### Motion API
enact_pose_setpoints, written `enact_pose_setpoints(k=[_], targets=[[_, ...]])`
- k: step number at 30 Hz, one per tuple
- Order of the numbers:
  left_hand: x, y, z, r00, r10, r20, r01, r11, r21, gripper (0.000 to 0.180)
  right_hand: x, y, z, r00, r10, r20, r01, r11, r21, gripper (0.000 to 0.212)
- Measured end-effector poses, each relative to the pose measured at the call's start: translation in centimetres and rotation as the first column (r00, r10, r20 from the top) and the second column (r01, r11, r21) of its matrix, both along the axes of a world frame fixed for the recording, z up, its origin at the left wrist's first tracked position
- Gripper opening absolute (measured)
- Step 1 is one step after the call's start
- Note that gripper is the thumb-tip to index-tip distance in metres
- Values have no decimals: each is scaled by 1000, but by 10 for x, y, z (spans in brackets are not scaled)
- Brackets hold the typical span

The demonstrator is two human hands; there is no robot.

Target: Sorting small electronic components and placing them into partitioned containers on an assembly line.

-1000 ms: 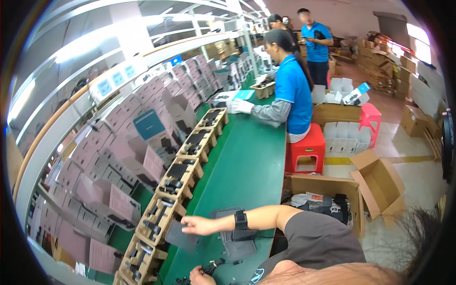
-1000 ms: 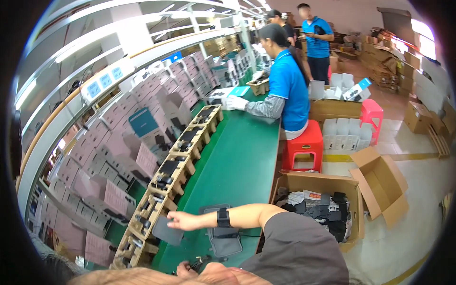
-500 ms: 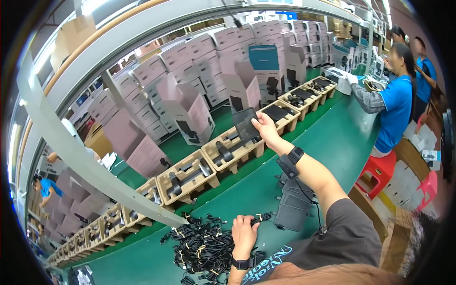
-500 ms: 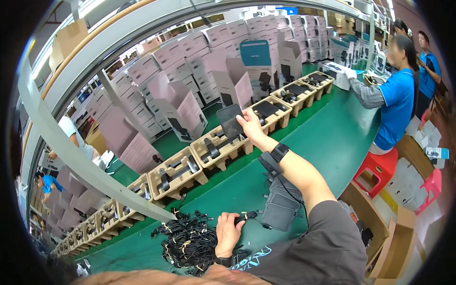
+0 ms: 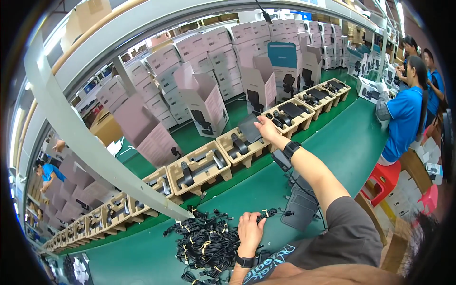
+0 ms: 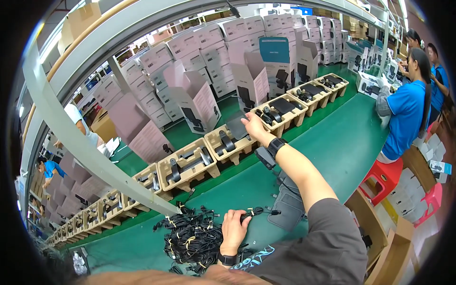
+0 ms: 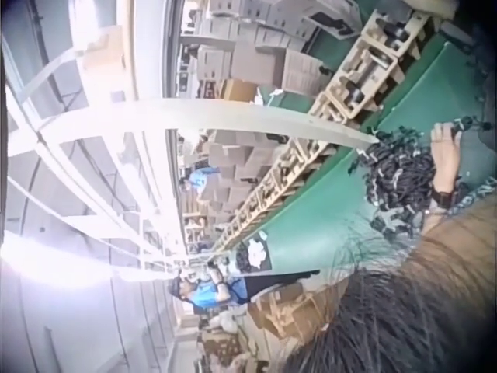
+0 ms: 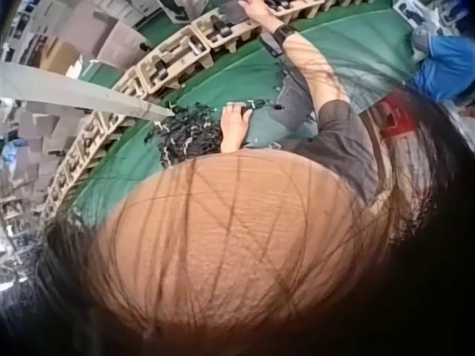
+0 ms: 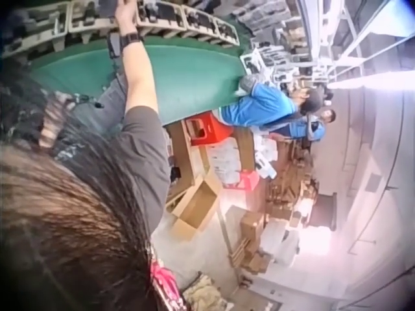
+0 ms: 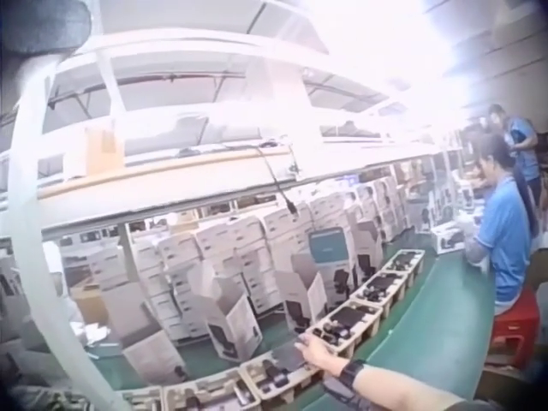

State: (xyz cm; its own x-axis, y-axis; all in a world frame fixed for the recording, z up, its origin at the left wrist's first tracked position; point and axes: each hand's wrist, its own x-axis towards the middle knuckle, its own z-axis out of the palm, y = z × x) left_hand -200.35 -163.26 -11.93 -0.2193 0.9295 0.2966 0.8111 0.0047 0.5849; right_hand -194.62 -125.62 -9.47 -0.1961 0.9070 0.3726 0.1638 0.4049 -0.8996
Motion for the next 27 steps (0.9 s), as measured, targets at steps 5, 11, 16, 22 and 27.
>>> enact_pose_setpoints(k=[5,11,16,22,27], targets=[[-10,-11,-7,1000,13,-15,-13,1000,-1,24,-7,-49,29,684,-309,661,115,940,321,44],[-20,-12,-8,1000,16,25,-17,999,39,27,-9,-125,47,780,-340,526,-165,699,696,34],[-22,-10,17,997,21,74,-34,982,188,27,15,-241,48,582,258,771,-702,639,315,30],[-24,-19,46,987,23,160,-80,931,356,43,35,-269,46,555,649,521,-735,675,-58,29],[-43,-33,43,852,115,511,-104,993,-49,29,49,-270,61,717,659,-228,-696,655,-295,18]])
